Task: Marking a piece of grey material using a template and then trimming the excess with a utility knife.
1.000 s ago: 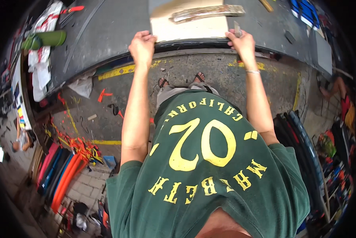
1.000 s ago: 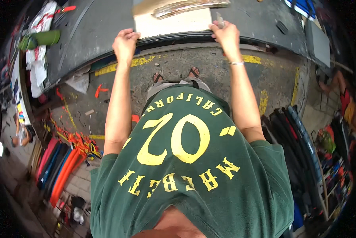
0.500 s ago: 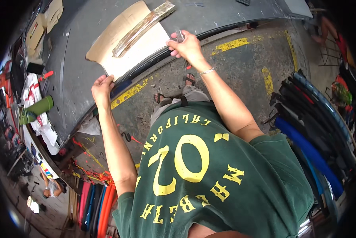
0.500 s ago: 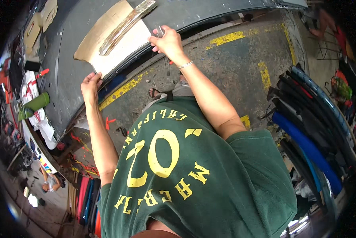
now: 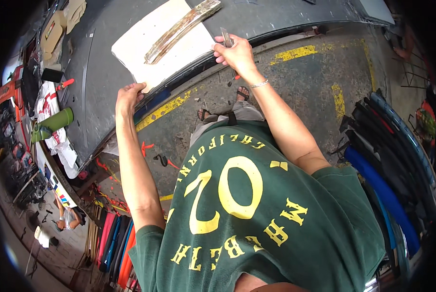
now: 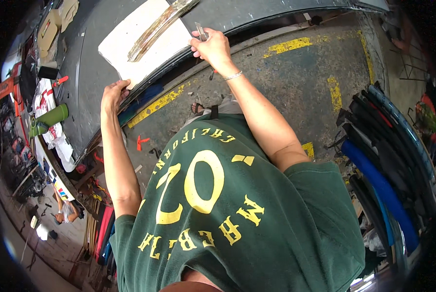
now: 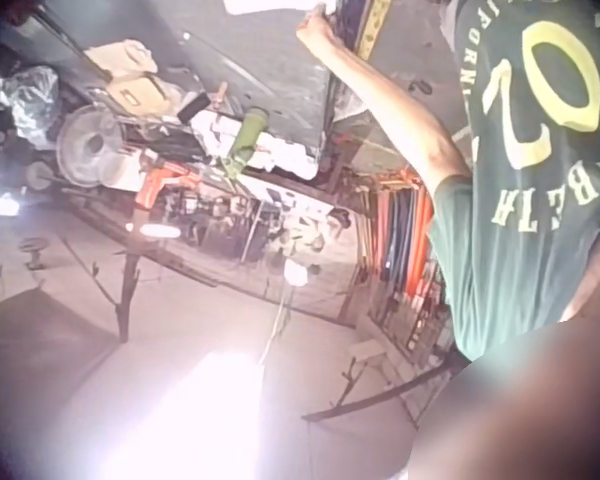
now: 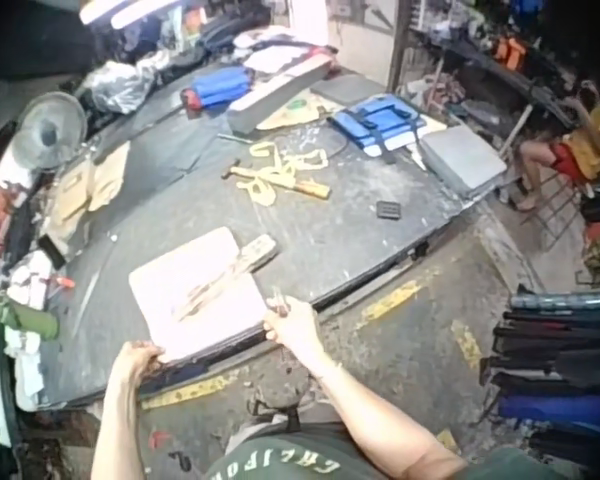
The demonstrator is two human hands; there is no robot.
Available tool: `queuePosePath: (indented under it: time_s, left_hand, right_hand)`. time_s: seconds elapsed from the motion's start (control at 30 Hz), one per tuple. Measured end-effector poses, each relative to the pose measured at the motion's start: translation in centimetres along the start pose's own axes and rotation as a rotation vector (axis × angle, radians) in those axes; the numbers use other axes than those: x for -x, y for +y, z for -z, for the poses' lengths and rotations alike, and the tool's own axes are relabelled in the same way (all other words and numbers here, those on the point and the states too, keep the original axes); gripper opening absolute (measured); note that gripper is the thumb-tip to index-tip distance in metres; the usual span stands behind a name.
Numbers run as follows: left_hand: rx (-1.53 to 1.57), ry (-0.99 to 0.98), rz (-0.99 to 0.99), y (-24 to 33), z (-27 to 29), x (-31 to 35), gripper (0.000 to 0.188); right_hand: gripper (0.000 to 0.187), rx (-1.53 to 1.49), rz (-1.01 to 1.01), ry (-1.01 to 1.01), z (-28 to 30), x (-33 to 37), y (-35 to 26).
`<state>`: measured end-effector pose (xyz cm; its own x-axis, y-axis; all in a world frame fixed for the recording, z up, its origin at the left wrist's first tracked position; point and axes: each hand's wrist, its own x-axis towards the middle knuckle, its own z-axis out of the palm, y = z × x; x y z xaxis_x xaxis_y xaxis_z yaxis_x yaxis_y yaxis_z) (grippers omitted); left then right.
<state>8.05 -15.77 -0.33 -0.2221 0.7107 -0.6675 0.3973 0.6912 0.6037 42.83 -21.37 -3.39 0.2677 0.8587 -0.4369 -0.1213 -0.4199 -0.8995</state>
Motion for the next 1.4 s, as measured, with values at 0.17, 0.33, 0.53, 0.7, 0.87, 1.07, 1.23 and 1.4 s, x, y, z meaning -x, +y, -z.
queuePosePath:
  time_s: [0.17, 0.33, 0.53, 0.7, 0.87, 1.07, 1.23, 1.4]
  left_hand:
    - [-0.028, 0.003, -0.083, -1.0, 0.5, -0.3, 0.025]
    - [0.009, 0.01, -0.101, -1.0, 0.1, 0.0, 0.027]
    - [0.013, -0.003, -0.134, -1.2, -0.6, 0.2, 0.03]
    - [-0.071, 0.038, -0.197, -1.1, -1.6, 0.4, 0.04]
    - [-0.409, 0.17, -0.395, 1.5, -5.3, 3.9, 0.049]
    - [-0.511, 0.035, -1.135, 7.0, -13.0, 5.8, 0.025]
    - [0.131, 0.037, -1.315, 8.3, -17.9, -0.5, 0.073]
    - [-0.877, -0.132, -0.797, 14.1, -16.9, 2.2, 0.096]
  right_hand:
    - [0.031, 0.016, -0.02, -0.022, -0.2, -0.2, 0.0]
    - [0.036, 0.022, -0.009, -0.027, 0.0, -0.4, 0.0]
    - [0.037, 0.021, -0.017, -0.052, 1.1, -0.4, -0.2]
    - [0.036, 0.021, 0.011, -0.048, 2.4, -0.8, -0.4]
    - [0.04, 0.141, 0.055, -0.011, 7.0, -2.2, 0.0]
    - [0.042, 0.334, 0.108, 0.071, 13.0, -5.1, 1.5]
    - [0.047, 0.671, 0.159, 0.264, 8.6, -2.6, -0.3]
    - [0.023, 0.737, 0.736, 0.022, 3.6, 0.7, 2.1]
